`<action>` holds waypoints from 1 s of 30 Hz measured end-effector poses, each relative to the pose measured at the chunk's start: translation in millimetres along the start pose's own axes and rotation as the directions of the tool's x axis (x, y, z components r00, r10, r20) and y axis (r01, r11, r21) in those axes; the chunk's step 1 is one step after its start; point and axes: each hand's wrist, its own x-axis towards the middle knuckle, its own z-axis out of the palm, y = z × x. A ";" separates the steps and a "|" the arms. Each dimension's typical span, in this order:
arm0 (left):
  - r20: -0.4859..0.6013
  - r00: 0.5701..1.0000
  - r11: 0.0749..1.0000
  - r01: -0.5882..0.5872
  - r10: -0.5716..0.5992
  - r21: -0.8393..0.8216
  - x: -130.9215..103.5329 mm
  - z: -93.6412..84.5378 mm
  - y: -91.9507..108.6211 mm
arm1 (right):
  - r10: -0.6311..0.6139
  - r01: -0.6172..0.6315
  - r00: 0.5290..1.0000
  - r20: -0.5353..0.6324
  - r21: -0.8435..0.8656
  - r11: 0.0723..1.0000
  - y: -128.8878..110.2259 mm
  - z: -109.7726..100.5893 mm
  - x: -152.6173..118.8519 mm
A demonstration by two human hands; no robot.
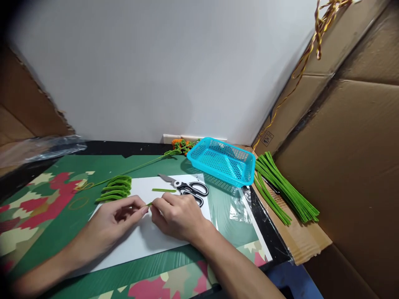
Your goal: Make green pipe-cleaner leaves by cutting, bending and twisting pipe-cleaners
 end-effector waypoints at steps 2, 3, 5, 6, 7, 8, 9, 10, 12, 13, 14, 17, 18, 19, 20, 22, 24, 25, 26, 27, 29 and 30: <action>-0.007 1.000 1.000 -0.011 0.011 0.027 -1.2 0.8 0.4 | 0.011 -0.011 1.000 0.006 -0.010 1.000 -0.9 1.6 -0.8; -0.002 1.000 0.999 -0.014 0.014 0.034 -1.9 1.4 0.9 | 0.019 -0.019 1.000 0.005 -0.017 1.000 -1.4 2.8 -1.2; 0.016 1.000 0.999 -0.017 0.017 0.030 -3.6 2.7 2.1 | 0.031 -0.031 0.999 -0.013 -0.027 0.999 -2.8 5.9 -2.0; 0.031 0.999 1.000 -0.013 0.013 0.021 -4.5 3.2 2.6 | 0.032 -0.033 0.999 -0.031 -0.030 0.999 -3.5 7.6 -2.4; 0.044 0.999 1.000 0.000 0.000 0.007 -5.3 3.7 3.0 | 0.031 -0.033 0.998 -0.050 -0.032 0.999 -4.2 9.3 -2.8; 0.065 0.998 1.000 0.020 -0.018 -0.019 -6.0 4.3 3.3 | 0.032 -0.035 0.997 -0.072 -0.037 0.999 -4.8 10.9 -3.1; 0.081 0.996 0.998 0.044 -0.040 -0.049 -6.4 4.9 3.3 | 0.035 -0.039 0.995 -0.090 -0.043 0.998 -5.2 12.3 -3.4; 0.095 0.994 0.995 0.064 -0.057 -0.073 -6.6 5.5 3.1 | 0.039 -0.044 0.994 -0.104 -0.049 0.998 -5.4 13.2 -3.6; 0.083 0.994 0.995 0.072 -0.066 -0.070 -5.9 6.4 2.6 | 0.054 -0.061 0.993 -0.105 -0.061 0.996 -5.1 13.6 -3.5; 0.059 0.997 0.997 0.059 -0.056 -0.050 -5.0 6.6 2.4 | 0.064 -0.070 0.994 -0.090 -0.065 0.995 -4.7 13.0 -3.2; 0.036 0.998 0.998 0.051 -0.049 -0.036 -3.9 6.5 2.4 | 0.080 -0.084 0.995 -0.068 -0.068 0.994 -4.3 11.9 -2.9; 0.012 0.997 0.995 0.075 -0.075 -0.064 0.2 4.1 3.5 | 0.143 -0.142 0.990 0.013 -0.060 0.988 -3.2 7.3 -2.3; 0.007 0.997 0.994 0.081 -0.080 -0.070 1.4 2.9 4.0 | 0.158 -0.156 0.987 0.037 -0.049 0.987 -3.0 5.9 -2.4; -0.008 0.997 0.996 0.075 -0.075 -0.055 2.4 1.7 4.4 | 0.170 -0.168 0.984 0.057 -0.038 0.985 -2.9 4.7 -2.6; -0.030 0.998 0.998 0.059 -0.059 -0.015 3.1 0.5 4.7 | 0.179 -0.178 0.981 0.071 -0.026 0.984 -3.0 3.7 -2.9; -0.078 0.997 0.994 0.018 -0.009 0.108 3.6 -1.3 5.0 | 0.196 -0.196 0.977 0.089 -0.009 0.981 -3.2 2.2 -3.2; -0.099 0.995 0.972 -0.004 0.028 0.236 3.0 -2.5 5.0 | 0.212 -0.213 0.973 0.088 -0.001 0.977 -3.4 0.8 -3.1; -0.099 0.994 0.956 -0.010 0.041 0.294 2.5 -2.8 5.1 | 0.218 -0.219 0.973 0.081 0.003 0.976 -3.4 -0.1 -3.0; -0.094 0.994 0.938 -0.015 0.051 0.347 1.9 -3.1 5.2 | 0.223 -0.225 0.972 0.070 0.011 0.974 -3.2 -1.1 -2.8; -0.087 0.995 0.920 -0.018 0.057 0.392 1.2 -3.3 5.4 | 0.230 -0.231 0.972 0.056 0.022 0.973 -2.9 -2.3 -2.8; -0.063 0.997 0.886 -0.018 0.053 0.463 -0.2 -3.6 6.2 | 0.246 -0.247 0.969 0.025 0.049 0.968 -2.0 -4.3 -3.1; -0.045 0.998 0.873 -0.022 0.050 0.488 -0.9 -3.6 6.7 | 0.250 -0.250 0.968 0.015 0.065 0.966 -1.7 -4.9 -3.5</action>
